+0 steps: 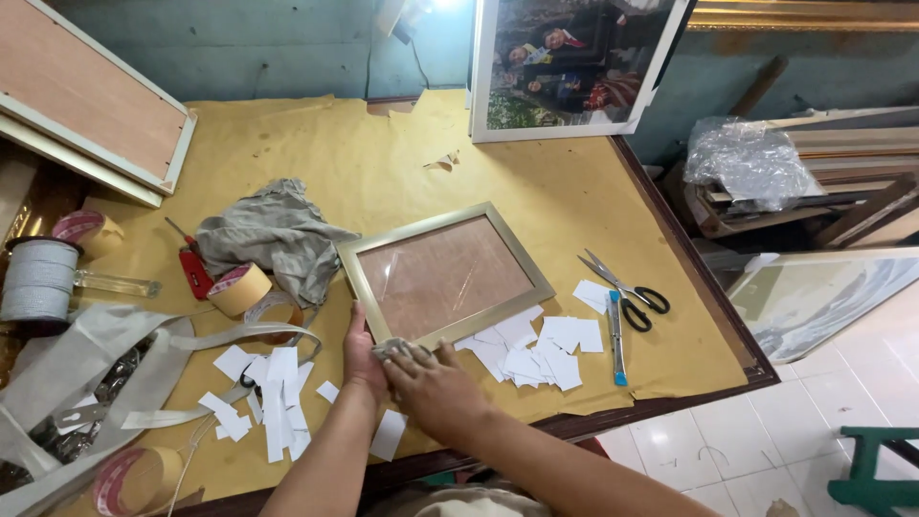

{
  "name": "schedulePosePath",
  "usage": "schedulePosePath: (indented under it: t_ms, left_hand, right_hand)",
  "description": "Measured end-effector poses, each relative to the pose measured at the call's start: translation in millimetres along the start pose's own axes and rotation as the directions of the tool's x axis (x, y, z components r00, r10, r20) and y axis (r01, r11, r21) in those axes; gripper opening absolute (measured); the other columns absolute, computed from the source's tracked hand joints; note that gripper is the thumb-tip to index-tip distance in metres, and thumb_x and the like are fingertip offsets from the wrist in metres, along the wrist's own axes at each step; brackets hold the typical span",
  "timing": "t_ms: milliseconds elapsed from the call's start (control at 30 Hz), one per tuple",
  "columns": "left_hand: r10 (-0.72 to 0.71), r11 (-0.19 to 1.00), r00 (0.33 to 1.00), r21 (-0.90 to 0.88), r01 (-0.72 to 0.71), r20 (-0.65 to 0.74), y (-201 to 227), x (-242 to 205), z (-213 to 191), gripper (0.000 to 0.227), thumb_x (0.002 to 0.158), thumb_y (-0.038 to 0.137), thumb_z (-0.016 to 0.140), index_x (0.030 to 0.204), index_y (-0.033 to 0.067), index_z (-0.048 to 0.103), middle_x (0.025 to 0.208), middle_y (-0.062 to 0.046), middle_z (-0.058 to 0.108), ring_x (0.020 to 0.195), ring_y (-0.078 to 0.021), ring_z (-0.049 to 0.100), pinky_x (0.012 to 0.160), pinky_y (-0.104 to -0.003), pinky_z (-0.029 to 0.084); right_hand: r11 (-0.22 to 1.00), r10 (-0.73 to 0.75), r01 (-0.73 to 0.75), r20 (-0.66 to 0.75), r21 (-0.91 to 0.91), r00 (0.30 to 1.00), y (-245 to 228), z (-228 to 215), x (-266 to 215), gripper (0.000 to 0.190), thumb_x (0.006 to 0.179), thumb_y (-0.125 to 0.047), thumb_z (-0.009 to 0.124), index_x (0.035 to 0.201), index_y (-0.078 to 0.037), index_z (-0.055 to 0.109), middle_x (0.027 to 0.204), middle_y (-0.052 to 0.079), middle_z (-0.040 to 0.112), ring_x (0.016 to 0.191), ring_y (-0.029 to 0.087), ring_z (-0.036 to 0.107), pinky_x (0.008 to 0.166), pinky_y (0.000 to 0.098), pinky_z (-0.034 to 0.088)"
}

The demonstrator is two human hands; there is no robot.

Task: Cleaning the glass of a picture frame with a cloth and securing the backing with a point driver.

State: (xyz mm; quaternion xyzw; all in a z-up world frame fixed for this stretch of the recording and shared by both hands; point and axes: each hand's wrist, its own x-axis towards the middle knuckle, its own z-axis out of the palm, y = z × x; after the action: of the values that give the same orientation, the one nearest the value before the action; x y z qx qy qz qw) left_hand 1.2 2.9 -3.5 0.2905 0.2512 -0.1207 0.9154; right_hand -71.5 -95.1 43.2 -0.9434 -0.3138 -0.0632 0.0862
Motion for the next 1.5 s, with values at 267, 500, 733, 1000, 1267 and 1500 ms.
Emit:
schedulePosePath:
  t_ms: [267,500,733,1000,1267,1500]
  left_hand:
    - [0.006,0.996,0.997,-0.088,0.001,0.076,4,5,10,0.046,0.080,0.057,0.045,0.106,0.0221,0.062,0.109,-0.006,0.061,0.097,-0.0241,0.059,0.094,-0.040,0.043]
    - [0.012,0.996,0.997,-0.086,-0.006,0.075,0,7,6,0.046,0.080,0.056,0.048,0.105,0.0201,0.063,0.108,-0.007,0.062,0.095,-0.0243,0.060,0.092,-0.039,0.044]
    - [-0.006,0.997,1.000,0.071,0.006,-0.003,6,13,-3,0.056,0.079,0.060,0.043,0.096,0.0090,0.060,0.088,-0.011,0.062,0.081,-0.0280,0.059,0.072,-0.037,0.047]
    - [-0.055,0.998,0.993,-0.024,0.058,0.104,5,13,1,0.058,0.081,0.056,0.039,0.110,0.0085,0.056,0.110,-0.016,0.058,0.105,-0.0328,0.053,0.091,-0.045,0.041]
    - [0.069,0.995,0.995,-0.070,-0.065,0.066,-4,9,7,0.048,0.077,0.056,0.050,0.107,0.0198,0.062,0.110,-0.006,0.061,0.098,-0.0251,0.059,0.094,-0.039,0.043]
    - [0.072,0.993,0.995,-0.099,-0.065,0.068,-2,-1,13,0.047,0.076,0.054,0.052,0.105,0.0185,0.063,0.108,-0.007,0.061,0.096,-0.0254,0.060,0.093,-0.040,0.044]
  right_hand:
    - [0.871,0.437,-0.381,0.135,-0.310,0.889,156,24,-46,0.046,0.081,-0.011,0.041,0.127,-0.013,0.043,0.126,0.009,0.049,0.112,0.026,0.050,0.092,0.0582,0.027]
    - [0.890,0.393,-0.342,0.129,-0.300,0.910,128,7,-30,0.044,0.078,-0.007,0.044,0.122,-0.011,0.049,0.118,0.009,0.056,0.107,0.028,0.054,0.092,0.0537,0.033]
    - [1.000,0.010,-0.011,0.291,0.002,0.957,17,22,2,0.049,0.090,-0.021,0.029,0.135,-0.003,0.023,0.140,0.015,0.025,0.126,0.037,0.023,0.099,0.0540,0.019]
    - [0.970,0.240,-0.226,0.245,-0.085,0.939,77,-4,-29,0.059,0.080,-0.024,0.042,0.136,-0.015,0.026,0.140,0.002,0.028,0.125,0.024,0.031,0.093,0.0643,0.020]
    - [0.802,0.583,-0.504,0.236,-0.322,0.777,177,9,-62,0.060,0.077,-0.006,0.043,0.134,-0.018,0.033,0.137,0.003,0.038,0.123,0.024,0.039,0.094,0.0616,0.021]
    - [0.978,0.202,-0.187,0.183,-0.097,0.962,57,-12,-19,0.046,0.079,-0.016,0.044,0.125,-0.009,0.044,0.131,0.013,0.043,0.119,0.033,0.040,0.091,0.0620,0.024]
